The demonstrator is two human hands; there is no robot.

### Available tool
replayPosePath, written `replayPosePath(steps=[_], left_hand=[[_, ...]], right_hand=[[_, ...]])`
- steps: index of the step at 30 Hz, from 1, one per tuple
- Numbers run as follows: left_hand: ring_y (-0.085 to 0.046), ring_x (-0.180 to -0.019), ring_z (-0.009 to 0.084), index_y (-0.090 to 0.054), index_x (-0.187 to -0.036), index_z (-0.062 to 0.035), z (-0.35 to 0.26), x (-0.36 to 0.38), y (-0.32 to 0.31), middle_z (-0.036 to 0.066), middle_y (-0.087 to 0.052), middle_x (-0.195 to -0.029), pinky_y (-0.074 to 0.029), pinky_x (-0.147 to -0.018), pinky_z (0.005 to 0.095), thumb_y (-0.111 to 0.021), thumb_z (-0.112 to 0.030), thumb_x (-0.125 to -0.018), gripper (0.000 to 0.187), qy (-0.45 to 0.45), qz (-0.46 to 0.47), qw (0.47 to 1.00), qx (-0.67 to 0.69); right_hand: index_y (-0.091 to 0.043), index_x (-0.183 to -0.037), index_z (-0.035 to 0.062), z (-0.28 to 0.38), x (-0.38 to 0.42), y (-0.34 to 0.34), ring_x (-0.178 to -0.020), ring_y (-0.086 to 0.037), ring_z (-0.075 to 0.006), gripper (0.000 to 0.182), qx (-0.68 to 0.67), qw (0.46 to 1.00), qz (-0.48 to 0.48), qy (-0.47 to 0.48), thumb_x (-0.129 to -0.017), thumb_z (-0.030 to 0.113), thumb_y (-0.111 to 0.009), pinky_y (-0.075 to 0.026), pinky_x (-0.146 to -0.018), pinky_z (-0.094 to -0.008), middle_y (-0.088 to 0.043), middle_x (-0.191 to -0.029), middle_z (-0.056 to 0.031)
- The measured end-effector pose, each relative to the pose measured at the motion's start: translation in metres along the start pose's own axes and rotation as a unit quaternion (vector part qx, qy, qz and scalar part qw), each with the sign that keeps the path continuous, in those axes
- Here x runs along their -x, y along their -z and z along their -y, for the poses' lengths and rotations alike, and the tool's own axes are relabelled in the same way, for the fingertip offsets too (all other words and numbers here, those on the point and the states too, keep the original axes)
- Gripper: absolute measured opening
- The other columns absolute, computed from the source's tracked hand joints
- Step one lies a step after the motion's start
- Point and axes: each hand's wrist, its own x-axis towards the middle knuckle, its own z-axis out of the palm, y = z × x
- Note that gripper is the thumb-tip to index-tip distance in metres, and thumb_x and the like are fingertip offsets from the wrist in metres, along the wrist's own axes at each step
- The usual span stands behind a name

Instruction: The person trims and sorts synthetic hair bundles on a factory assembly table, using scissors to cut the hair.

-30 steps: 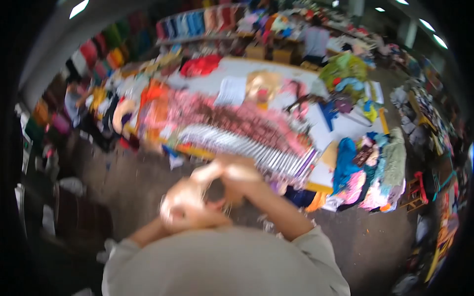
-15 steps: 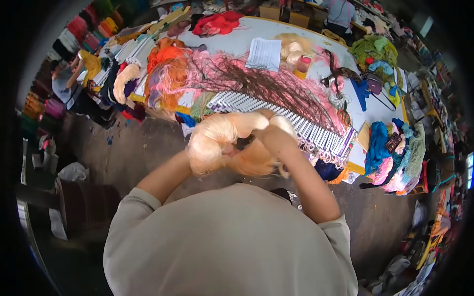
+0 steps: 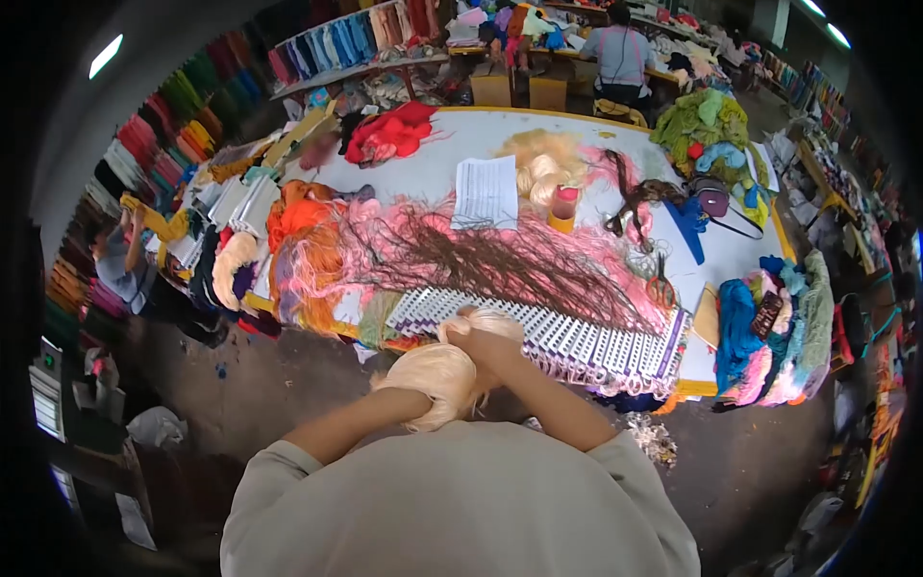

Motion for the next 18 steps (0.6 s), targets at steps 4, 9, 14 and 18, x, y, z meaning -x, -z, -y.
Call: replayPosePath(steps=[4, 9, 14, 18], left_hand=[[-0.067, -0.083, 0.0355, -0.067, -0.077, 0.0009, 0.016, -0.007, 0.054, 0.022, -0.067, -0.083, -0.052, -0.071, 0.0416, -0.064, -0.010, -0.074, 0.012, 0.080, 0.039, 0.995, 0.051], [-0.062, -0.104, 0.0297, -0.067, -0.111, -0.0131, 0.085, -0.033, 0.068, 0.014, -0.067, -0.106, -0.048, -0.090, 0.0381, -0.067, -0.028, -0.078, 0.036, 0.036, -0.002, 0.998, 0.045], [-0.055, -0.116, 0.0238, -0.059, -0.124, -0.0186, 0.181, -0.125, -0.022, 0.008, -0.059, -0.126, -0.042, -0.101, 0.0373, -0.058, -0.034, -0.085, 0.042, -0.011, -0.039, 0.990, 0.135], [-0.056, -0.114, 0.0230, -0.059, -0.118, -0.0156, 0.208, -0.126, 0.011, 0.009, -0.059, -0.121, -0.044, -0.095, 0.0378, -0.058, -0.028, -0.084, 0.036, -0.109, -0.026, 0.976, 0.189]], right_hand=[[-0.064, -0.117, 0.0127, 0.028, -0.009, 0.048, -0.087, -0.064, -0.0178, 0.046, -0.225, 0.964, 0.097, -0.101, -0.086, 0.046, -0.062, -0.050, -0.075, -0.0305, -0.067, -0.106, -0.0093], [-0.053, -0.132, 0.0070, 0.052, -0.020, 0.035, -0.097, -0.065, -0.0226, 0.071, -0.093, 0.987, 0.039, 0.127, -0.079, 0.050, -0.071, -0.051, -0.082, -0.0336, -0.066, -0.110, -0.0128], [-0.063, -0.122, 0.0115, 0.062, -0.067, 0.009, -0.082, -0.068, -0.0329, 0.060, 0.032, 0.998, -0.049, 0.032, -0.079, 0.053, -0.066, -0.052, -0.075, -0.0430, -0.068, -0.097, -0.0214], [-0.066, -0.116, 0.0145, 0.060, -0.117, -0.014, -0.079, -0.067, -0.0318, 0.049, 0.132, 0.978, -0.148, 0.064, -0.081, 0.048, -0.064, -0.052, -0.072, -0.0418, -0.068, -0.090, -0.0187]])
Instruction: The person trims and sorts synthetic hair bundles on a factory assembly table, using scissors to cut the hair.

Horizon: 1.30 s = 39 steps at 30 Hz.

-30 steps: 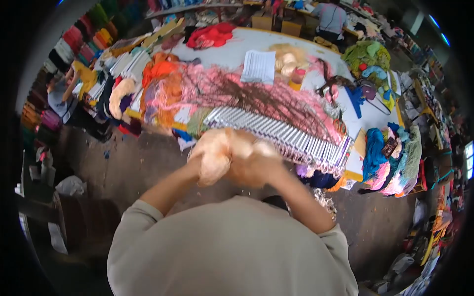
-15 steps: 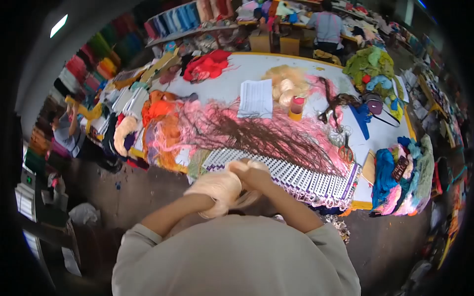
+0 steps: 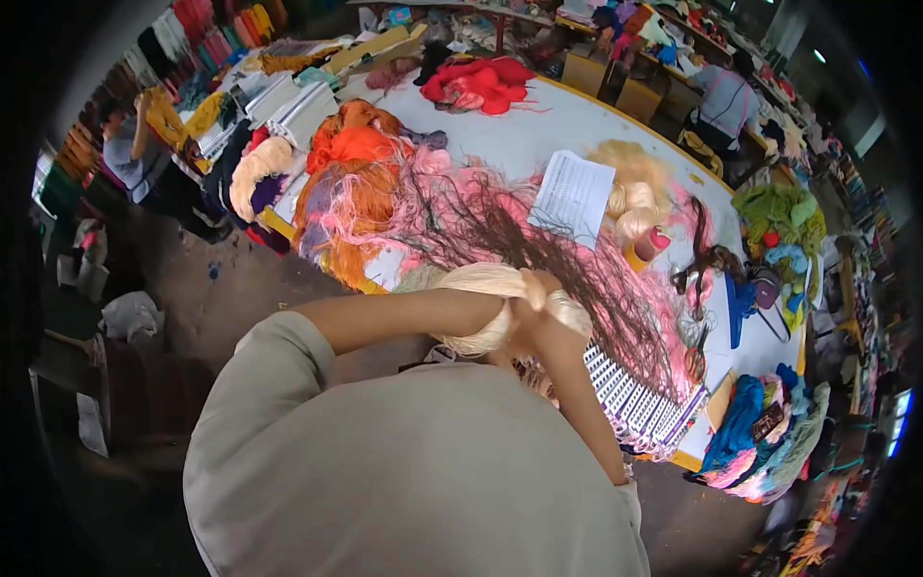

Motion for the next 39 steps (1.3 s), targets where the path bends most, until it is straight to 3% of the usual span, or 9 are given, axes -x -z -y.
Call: replayPosePath(steps=[8, 9, 11, 12, 15, 21, 31, 37, 39], left_hand=[[-0.061, -0.089, 0.0294, -0.059, -0.092, -0.0065, 0.046, 0.063, 0.096, 0.012, -0.060, -0.088, -0.053, -0.075, 0.0322, -0.064, -0.018, -0.076, 0.020, -0.377, -0.149, 0.906, -0.124], [-0.062, -0.090, 0.0287, -0.060, -0.090, -0.0079, 0.014, 0.081, 0.145, 0.009, -0.061, -0.089, -0.053, -0.074, 0.0327, -0.065, -0.017, -0.074, 0.019, -0.188, 0.006, 0.978, -0.090], [-0.063, -0.092, 0.0254, -0.061, -0.095, -0.0086, 0.025, 0.106, 0.190, 0.006, -0.063, -0.094, -0.054, -0.068, 0.0332, -0.067, -0.010, -0.071, 0.024, -0.191, -0.043, 0.967, -0.165], [-0.064, -0.092, 0.0229, -0.062, -0.102, -0.0079, 0.066, 0.120, 0.199, 0.005, -0.064, -0.098, -0.054, -0.062, 0.0331, -0.067, -0.005, -0.069, 0.033, -0.383, -0.247, 0.858, -0.238], [-0.064, -0.091, 0.0242, -0.062, -0.105, -0.0099, 0.092, 0.104, 0.212, 0.006, -0.063, -0.099, -0.054, -0.065, 0.0340, -0.070, -0.006, -0.065, 0.040, -0.325, -0.161, 0.905, -0.223], [-0.063, -0.087, 0.0315, -0.056, -0.114, -0.0093, 0.029, 0.003, 0.285, 0.011, -0.063, -0.088, -0.049, -0.074, 0.0406, -0.069, 0.001, -0.064, 0.052, -0.228, -0.287, 0.930, 0.020], [-0.062, -0.090, 0.0328, -0.061, -0.108, -0.0072, -0.112, -0.262, 0.335, 0.012, -0.065, -0.093, -0.051, -0.078, 0.0408, -0.064, -0.015, -0.078, 0.031, -0.323, -0.383, 0.814, -0.293], [-0.056, -0.101, 0.0324, -0.062, -0.110, -0.0069, -0.109, -0.446, 0.342, 0.014, -0.062, -0.101, -0.048, -0.085, 0.0403, -0.075, -0.014, -0.064, 0.049, -0.443, -0.525, 0.647, -0.330], [-0.059, -0.098, 0.0335, -0.061, -0.104, -0.0106, -0.095, -0.473, 0.304, 0.011, -0.064, -0.099, -0.049, -0.081, 0.0424, -0.059, -0.010, -0.080, 0.024, -0.381, -0.494, 0.708, -0.330]], right_hand=[[-0.066, -0.107, -0.0022, -0.026, -0.047, -0.069, -0.080, -0.061, -0.0154, 0.033, -0.366, 0.910, 0.075, -0.181, -0.084, 0.022, -0.063, -0.049, -0.072, -0.0294, -0.067, -0.090, -0.0071], [-0.067, -0.107, -0.0017, -0.028, -0.041, -0.075, -0.081, -0.060, -0.0150, 0.030, -0.386, 0.904, 0.083, -0.162, -0.087, 0.020, -0.062, -0.050, -0.072, -0.0291, -0.067, -0.091, -0.0056], [-0.067, -0.104, -0.0014, -0.010, -0.023, -0.061, -0.078, -0.061, -0.0173, 0.037, -0.277, 0.922, 0.052, -0.266, -0.085, 0.031, -0.066, -0.048, -0.073, -0.0300, -0.068, -0.086, -0.0105], [-0.068, -0.104, 0.0000, -0.002, -0.015, -0.053, -0.078, -0.062, -0.0186, 0.039, -0.196, 0.927, 0.046, -0.315, -0.086, 0.034, -0.067, -0.048, -0.073, -0.0309, -0.069, -0.086, -0.0116], [-0.067, -0.110, 0.0010, -0.010, 0.001, -0.079, -0.088, -0.063, -0.0218, 0.044, -0.206, 0.934, 0.069, -0.283, -0.089, 0.040, -0.064, -0.048, -0.082, -0.0340, -0.069, -0.095, -0.0166], [-0.063, -0.120, 0.0044, -0.002, 0.052, 0.005, -0.084, -0.057, -0.0082, 0.035, -0.420, 0.803, -0.005, -0.423, -0.095, 0.029, -0.056, -0.045, -0.071, -0.0228, -0.064, -0.098, -0.0020], [-0.074, -0.090, 0.0111, -0.152, 0.252, 0.041, -0.079, -0.069, -0.0319, 0.019, 0.008, 0.862, 0.183, -0.472, -0.088, 0.023, -0.059, -0.051, -0.069, -0.0402, -0.068, -0.078, -0.0177], [-0.073, -0.084, 0.0058, -0.188, 0.288, 0.046, -0.071, -0.067, -0.0261, 0.029, -0.090, 0.787, 0.146, -0.593, -0.086, 0.031, -0.059, -0.050, -0.066, -0.0393, -0.068, -0.073, -0.0137], [-0.072, -0.082, 0.0037, -0.180, 0.265, 0.061, -0.069, -0.067, -0.0232, 0.032, -0.127, 0.743, 0.127, -0.645, -0.086, 0.033, -0.060, -0.050, -0.065, -0.0382, -0.068, -0.071, -0.0124]])
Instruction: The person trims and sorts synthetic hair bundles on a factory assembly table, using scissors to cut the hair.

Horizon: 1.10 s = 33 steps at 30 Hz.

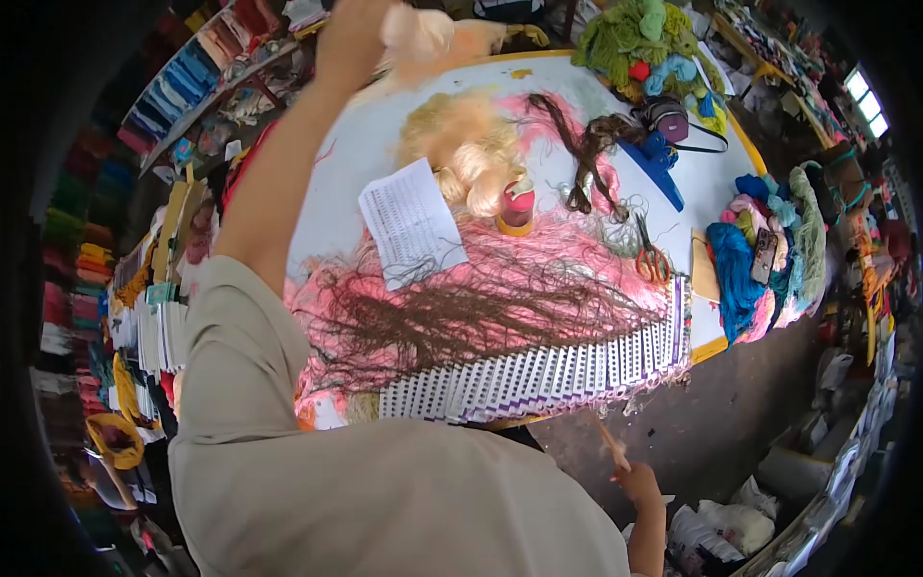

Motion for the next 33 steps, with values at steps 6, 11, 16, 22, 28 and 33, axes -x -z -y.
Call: replayPosePath(steps=[6, 11, 16, 22, 28, 33], left_hand=[[-0.053, -0.110, 0.0333, -0.055, -0.115, -0.0061, -0.060, 0.184, -0.175, 0.015, -0.056, -0.113, -0.047, -0.091, 0.0425, -0.057, -0.004, -0.082, 0.033, 0.128, 0.310, 0.940, 0.058], [-0.044, -0.124, 0.0357, -0.047, -0.129, -0.0022, -0.105, 0.264, -0.207, 0.019, -0.050, -0.128, -0.040, -0.105, 0.0414, -0.064, -0.004, -0.078, 0.053, 0.308, 0.287, 0.890, 0.177], [-0.044, -0.125, 0.0373, -0.043, -0.134, -0.0011, -0.139, 0.262, -0.142, 0.021, -0.050, -0.129, -0.037, -0.106, 0.0418, -0.070, -0.010, -0.078, 0.063, 0.332, 0.154, 0.920, 0.143], [-0.060, -0.085, 0.0069, -0.065, -0.107, -0.0072, -0.284, 0.234, 0.060, 0.001, -0.066, -0.099, -0.051, -0.066, 0.0258, -0.058, -0.021, -0.096, 0.019, 0.377, 0.337, 0.485, 0.713], [-0.048, -0.050, 0.0073, -0.067, -0.098, -0.0033, -0.290, 0.262, 0.183, 0.006, -0.060, -0.064, -0.034, -0.044, 0.0232, -0.056, -0.026, -0.096, 0.025, 0.400, 0.526, 0.187, 0.727], [-0.044, -0.046, 0.0024, -0.065, -0.108, -0.0029, -0.203, 0.280, 0.262, 0.004, -0.059, -0.060, -0.030, -0.041, 0.0203, -0.057, -0.015, -0.090, 0.023, 0.329, 0.365, 0.082, 0.867]], right_hand=[[-0.069, -0.084, 0.0012, -0.008, -0.012, 0.015, -0.062, -0.063, -0.0171, 0.027, -0.067, 0.996, 0.033, -0.039, -0.087, 0.027, -0.061, -0.047, -0.059, -0.0333, -0.065, -0.066, -0.0081], [-0.069, -0.082, 0.0008, 0.024, 0.000, 0.040, -0.060, -0.054, -0.0098, 0.021, -0.090, 0.993, 0.036, -0.072, -0.084, 0.021, -0.066, -0.041, -0.055, -0.0286, -0.059, -0.063, -0.0015], [-0.066, -0.082, 0.0008, 0.075, 0.002, 0.055, -0.059, -0.047, -0.0059, 0.015, -0.179, 0.981, 0.080, 0.004, -0.085, 0.016, -0.068, -0.036, -0.053, -0.0262, -0.052, -0.063, 0.0034], [-0.066, -0.094, 0.0044, 0.227, 0.029, 0.040, -0.072, -0.065, -0.0326, 0.021, 0.056, 0.947, 0.069, 0.310, -0.086, 0.024, -0.065, -0.048, -0.064, -0.0383, -0.064, -0.077, -0.0187], [-0.064, -0.098, -0.0022, 0.329, 0.065, 0.001, -0.070, -0.067, -0.0156, 0.013, 0.027, 0.882, 0.179, 0.435, -0.085, 0.000, -0.061, -0.051, -0.061, -0.0288, -0.068, -0.077, -0.0060], [-0.061, -0.100, 0.0018, 0.357, 0.056, -0.054, -0.081, -0.059, -0.0090, 0.017, -0.194, 0.844, 0.303, 0.398, -0.084, -0.004, -0.059, -0.047, -0.071, -0.0233, -0.063, -0.090, -0.0011]])
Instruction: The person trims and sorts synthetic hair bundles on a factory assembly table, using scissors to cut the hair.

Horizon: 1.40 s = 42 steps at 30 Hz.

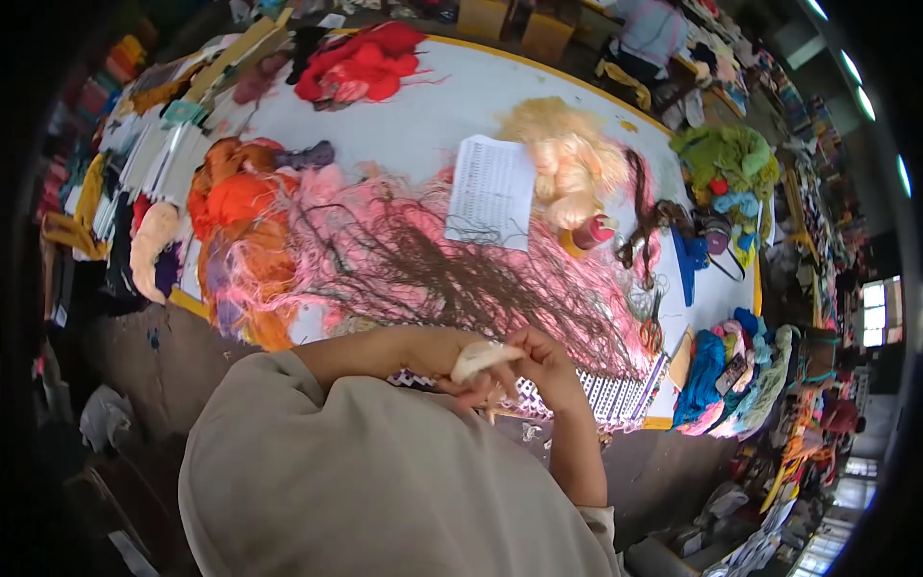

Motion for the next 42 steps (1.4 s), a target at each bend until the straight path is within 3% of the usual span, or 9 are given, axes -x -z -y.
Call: replayPosePath(steps=[3, 7, 13, 15, 19, 26, 31, 39, 42], left_hand=[[-0.065, -0.079, 0.0131, -0.060, -0.126, -0.0055, -0.018, 0.041, -0.034, 0.010, -0.067, -0.091, -0.052, -0.067, 0.0276, -0.052, -0.013, -0.094, 0.034, -0.269, -0.203, 0.900, -0.277], [-0.059, -0.115, 0.0233, -0.059, -0.129, -0.0123, -0.016, 0.084, -0.029, 0.008, -0.059, -0.131, -0.053, -0.090, 0.0327, -0.059, -0.012, -0.086, 0.043, -0.258, -0.397, 0.439, -0.763], [-0.068, -0.072, 0.0266, -0.065, -0.094, -0.0066, -0.008, 0.146, -0.024, 0.012, -0.066, -0.084, -0.053, -0.061, 0.0372, -0.058, -0.010, -0.084, 0.012, -0.131, -0.444, 0.538, -0.705], [-0.066, -0.060, 0.0199, -0.065, -0.097, -0.0081, -0.015, 0.160, -0.024, 0.008, -0.064, -0.081, -0.049, -0.052, 0.0332, -0.054, -0.003, -0.083, 0.019, 0.015, -0.355, 0.846, -0.397], [-0.063, -0.061, 0.0073, -0.064, -0.106, -0.0039, 0.007, 0.176, -0.002, 0.003, -0.064, -0.088, -0.035, -0.044, 0.0184, -0.054, -0.003, -0.080, 0.027, 0.036, -0.140, 0.988, -0.051], [-0.067, -0.072, 0.0084, -0.064, -0.093, -0.0056, -0.025, 0.213, 0.005, 0.005, -0.070, -0.085, -0.040, -0.048, 0.0174, -0.066, -0.010, -0.085, 0.010, -0.164, -0.516, 0.795, -0.274], [-0.065, -0.072, 0.0084, -0.063, -0.097, -0.0033, -0.082, 0.222, 0.064, 0.005, -0.070, -0.087, -0.046, -0.055, 0.0196, -0.061, -0.010, -0.090, 0.010, -0.227, -0.559, 0.776, -0.184], [-0.066, -0.090, 0.0131, -0.062, -0.106, 0.0039, -0.207, 0.243, 0.150, 0.011, -0.069, -0.103, -0.053, -0.078, 0.0237, -0.059, -0.010, -0.094, 0.019, -0.562, -0.608, 0.444, -0.344], [-0.066, -0.088, 0.0203, -0.063, -0.106, 0.0015, -0.180, 0.239, 0.202, 0.010, -0.069, -0.097, -0.053, -0.077, 0.0282, -0.064, -0.022, -0.092, 0.027, -0.267, -0.730, 0.298, -0.553]], right_hand=[[-0.061, -0.103, 0.0016, -0.006, -0.016, -0.043, -0.084, -0.058, -0.0100, 0.016, 0.084, 0.992, -0.022, 0.091, -0.088, 0.002, -0.061, -0.046, -0.070, -0.0229, -0.063, -0.093, 0.0000], [-0.062, -0.101, 0.0037, -0.009, -0.033, -0.093, -0.069, -0.057, -0.0147, 0.012, 0.290, 0.939, -0.098, 0.159, -0.092, 0.011, -0.061, -0.044, -0.061, -0.0277, -0.060, -0.077, -0.0083], [-0.064, -0.094, 0.0054, 0.043, -0.038, -0.148, -0.068, -0.064, -0.0240, 0.007, 0.346, 0.901, -0.115, 0.235, -0.091, 0.011, -0.062, -0.049, -0.062, -0.0325, -0.066, -0.080, -0.0110], [-0.064, -0.094, 0.0047, 0.037, -0.047, -0.157, -0.068, -0.065, -0.0232, 0.007, 0.333, 0.905, -0.103, 0.244, -0.091, 0.011, -0.062, -0.049, -0.062, -0.0317, -0.065, -0.078, -0.0109], [-0.063, -0.093, 0.0039, 0.019, -0.052, -0.170, -0.067, -0.063, -0.0235, 0.010, 0.299, 0.916, -0.087, 0.253, -0.092, 0.014, -0.061, -0.049, -0.061, -0.0327, -0.064, -0.076, -0.0117], [-0.063, -0.094, 0.0058, -0.053, -0.036, -0.146, -0.057, -0.052, -0.0201, 0.022, 0.300, 0.940, -0.138, 0.081, -0.100, 0.025, -0.053, -0.042, -0.056, -0.0326, -0.056, -0.065, -0.0117], [-0.062, -0.100, 0.0033, -0.062, -0.027, -0.143, -0.062, -0.056, -0.0236, 0.021, 0.278, 0.935, -0.184, 0.122, -0.099, 0.022, -0.054, -0.044, -0.058, -0.0322, -0.060, -0.074, -0.0102], [-0.057, -0.116, 0.0024, -0.113, 0.016, -0.080, -0.098, -0.060, -0.0306, 0.032, 0.289, 0.905, -0.299, 0.088, -0.086, 0.012, -0.066, -0.048, -0.081, -0.0390, -0.060, -0.109, -0.0159], [-0.059, -0.114, 0.0011, -0.157, 0.034, -0.049, -0.090, -0.063, -0.0267, 0.032, 0.288, 0.908, -0.303, 0.023, -0.087, 0.016, -0.067, -0.051, -0.071, -0.0364, -0.062, -0.105, -0.0161]])
